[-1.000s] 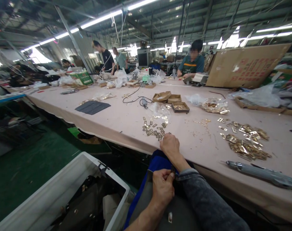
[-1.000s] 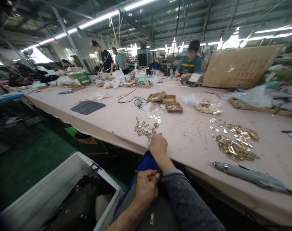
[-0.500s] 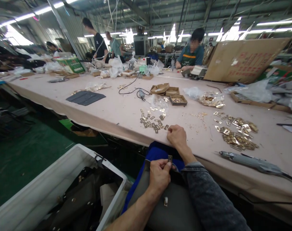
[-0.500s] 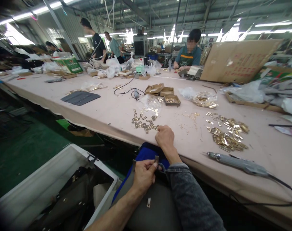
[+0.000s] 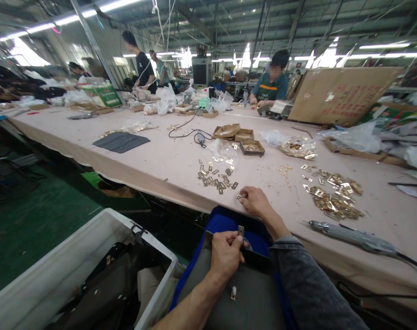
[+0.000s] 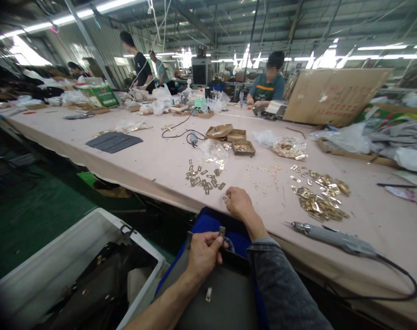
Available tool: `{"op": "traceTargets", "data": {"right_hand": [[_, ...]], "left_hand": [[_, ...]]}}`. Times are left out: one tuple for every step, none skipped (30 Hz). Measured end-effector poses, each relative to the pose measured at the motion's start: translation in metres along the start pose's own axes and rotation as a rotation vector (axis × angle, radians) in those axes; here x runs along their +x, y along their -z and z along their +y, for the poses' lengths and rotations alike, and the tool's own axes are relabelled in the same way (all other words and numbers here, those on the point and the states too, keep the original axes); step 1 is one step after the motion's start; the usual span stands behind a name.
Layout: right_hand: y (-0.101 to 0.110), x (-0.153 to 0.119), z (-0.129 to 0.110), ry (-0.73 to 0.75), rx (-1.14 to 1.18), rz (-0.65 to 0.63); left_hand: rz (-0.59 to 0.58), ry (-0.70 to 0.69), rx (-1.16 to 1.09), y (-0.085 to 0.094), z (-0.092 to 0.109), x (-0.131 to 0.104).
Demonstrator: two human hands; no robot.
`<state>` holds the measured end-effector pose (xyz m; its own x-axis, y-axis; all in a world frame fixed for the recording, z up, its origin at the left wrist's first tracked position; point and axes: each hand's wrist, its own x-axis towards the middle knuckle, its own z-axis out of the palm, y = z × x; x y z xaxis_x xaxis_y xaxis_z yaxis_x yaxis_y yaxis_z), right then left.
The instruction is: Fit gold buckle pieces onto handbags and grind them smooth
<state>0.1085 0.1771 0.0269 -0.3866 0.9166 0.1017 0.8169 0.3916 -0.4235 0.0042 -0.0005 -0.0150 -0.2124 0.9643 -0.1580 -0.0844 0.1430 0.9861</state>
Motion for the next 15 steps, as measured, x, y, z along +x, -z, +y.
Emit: {"op": "traceTargets", "data": {"right_hand": [[0.0, 0.001, 0.0, 0.011, 0.023, -0.009], [0.001, 0.001, 0.0, 0.021, 0.045, -0.013], [0.003, -0.001, -0.001, 0.029, 0.061, -0.011], [0.005, -0.004, -0.001, 0.035, 0.082, 0.0], [0.007, -0.01, -0.002, 0.042, 0.122, 0.018], [0.009, -0.017, -0.002, 0.049, 0.188, 0.039], [0.011, -0.025, -0.003, 0.054, 0.283, 0.062], [0.013, -0.036, -0.004, 0.052, 0.403, 0.082], [0.014, -0.047, -0.004, 0.042, 0.536, 0.092], [0.015, -0.059, -0.005, 0.026, 0.667, 0.09], [0.015, -0.071, -0.006, 0.003, 0.777, 0.084], [0.015, -0.082, -0.006, -0.023, 0.857, 0.082], [0.014, -0.092, -0.007, -0.048, 0.905, 0.086], [0.012, -0.101, -0.008, -0.071, 0.925, 0.1], [0.011, -0.109, -0.009, -0.094, 0.926, 0.124]], "left_hand": [[0.0, 0.009, 0.006, 0.0, -0.001, 0.0], [0.0, 0.02, 0.01, 0.0, -0.001, 0.0], [0.0, 0.032, 0.012, 0.0, -0.002, 0.0], [-0.005, 0.042, 0.007, 0.001, -0.002, 0.0], [-0.013, 0.049, -0.004, 0.001, -0.003, 0.0], [-0.027, 0.055, -0.024, 0.001, -0.003, 0.0], [-0.044, 0.061, -0.05, 0.002, -0.004, 0.0], [-0.063, 0.069, -0.08, 0.002, -0.004, 0.001], [-0.078, 0.079, -0.116, 0.002, -0.005, 0.002], [-0.09, 0.088, -0.153, 0.002, -0.005, 0.003], [-0.102, 0.097, -0.184, 0.002, -0.005, 0.004], [-0.111, 0.103, -0.209, 0.002, -0.004, 0.004], [-0.119, 0.108, -0.224, 0.002, -0.004, 0.005], [-0.127, 0.11, -0.229, 0.002, -0.003, 0.006], [-0.138, 0.109, -0.224, 0.002, -0.003, 0.006]]}}
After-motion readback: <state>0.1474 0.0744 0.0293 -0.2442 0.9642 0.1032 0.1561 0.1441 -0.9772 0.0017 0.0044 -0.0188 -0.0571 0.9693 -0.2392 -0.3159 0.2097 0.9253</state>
